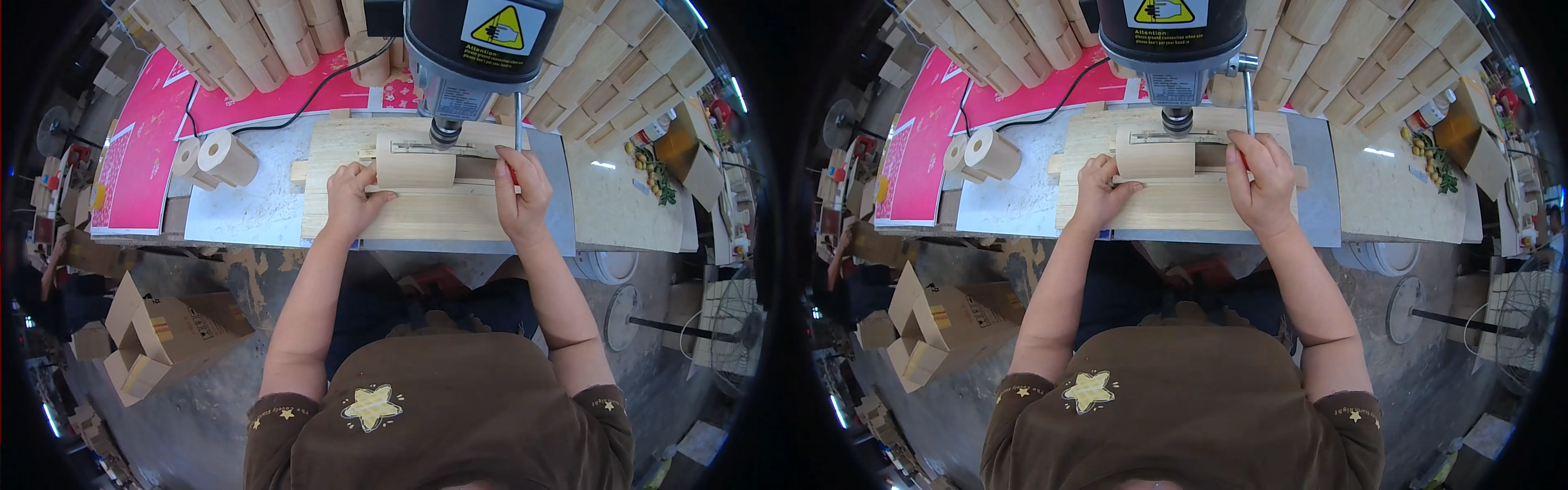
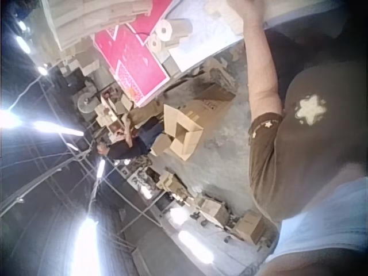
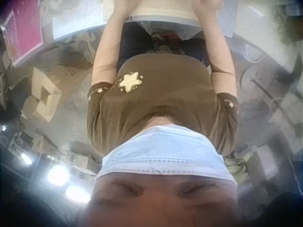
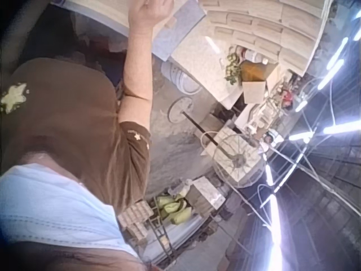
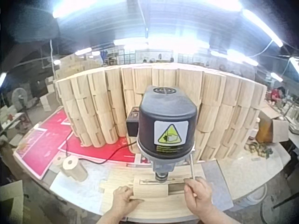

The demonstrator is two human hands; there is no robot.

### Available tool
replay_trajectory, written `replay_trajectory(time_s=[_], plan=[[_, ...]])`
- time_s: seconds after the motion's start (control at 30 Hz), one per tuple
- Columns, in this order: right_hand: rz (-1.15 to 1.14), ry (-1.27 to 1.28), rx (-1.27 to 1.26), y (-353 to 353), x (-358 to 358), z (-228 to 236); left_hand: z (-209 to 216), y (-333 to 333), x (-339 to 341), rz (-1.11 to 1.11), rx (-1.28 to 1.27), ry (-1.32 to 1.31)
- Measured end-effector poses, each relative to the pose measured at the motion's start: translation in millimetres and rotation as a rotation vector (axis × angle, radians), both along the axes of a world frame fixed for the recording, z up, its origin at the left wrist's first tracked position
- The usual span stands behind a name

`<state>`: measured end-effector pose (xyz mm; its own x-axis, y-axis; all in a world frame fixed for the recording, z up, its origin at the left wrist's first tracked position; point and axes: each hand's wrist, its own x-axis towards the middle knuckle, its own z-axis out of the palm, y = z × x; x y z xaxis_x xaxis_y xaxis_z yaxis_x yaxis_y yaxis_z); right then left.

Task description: Routing a groove into the side of cylindrical wooden parts using a fixed router machine.

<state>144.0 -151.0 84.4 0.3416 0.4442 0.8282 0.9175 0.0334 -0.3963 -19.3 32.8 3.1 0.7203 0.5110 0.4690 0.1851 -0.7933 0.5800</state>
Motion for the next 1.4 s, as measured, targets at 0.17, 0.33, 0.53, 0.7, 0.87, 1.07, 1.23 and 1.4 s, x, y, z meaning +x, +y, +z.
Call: replay_trajectory(time_s=[0.17,0.33,0.53,0.7,0.87,1.07,1.23,1.4], plan=[[-0.057,-0.023,0.009,-9.3,0.9,68.9,-1.9,-4.3,-1.3,0.060,0.019,0.120],[-0.165,0.291,-0.066,55.6,43.1,154.0,-5.3,-26.0,16.7,0.077,-0.003,0.131],[-0.041,0.134,0.016,64.2,90.6,144.1,-1.5,-33.3,26.3,0.062,0.004,0.168],[-0.101,0.203,-0.075,22.4,26.1,138.2,-1.3,-29.9,21.4,0.065,0.006,0.154],[0.052,0.276,-0.095,-14.3,-7.6,85.2,-1.0,-30.0,21.0,0.054,-0.012,0.222],[0.152,0.224,0.056,-6.9,-0.7,7.1,-5.9,-30.4,22.1,0.044,0.012,0.173],[0.181,0.146,0.074,1.0,8.5,-18.3,-1.7,-32.5,22.4,0.054,0.002,0.187],[0.153,0.113,0.030,-7.5,5.4,4.8,-5.6,-30.3,21.7,0.048,0.014,0.162]])
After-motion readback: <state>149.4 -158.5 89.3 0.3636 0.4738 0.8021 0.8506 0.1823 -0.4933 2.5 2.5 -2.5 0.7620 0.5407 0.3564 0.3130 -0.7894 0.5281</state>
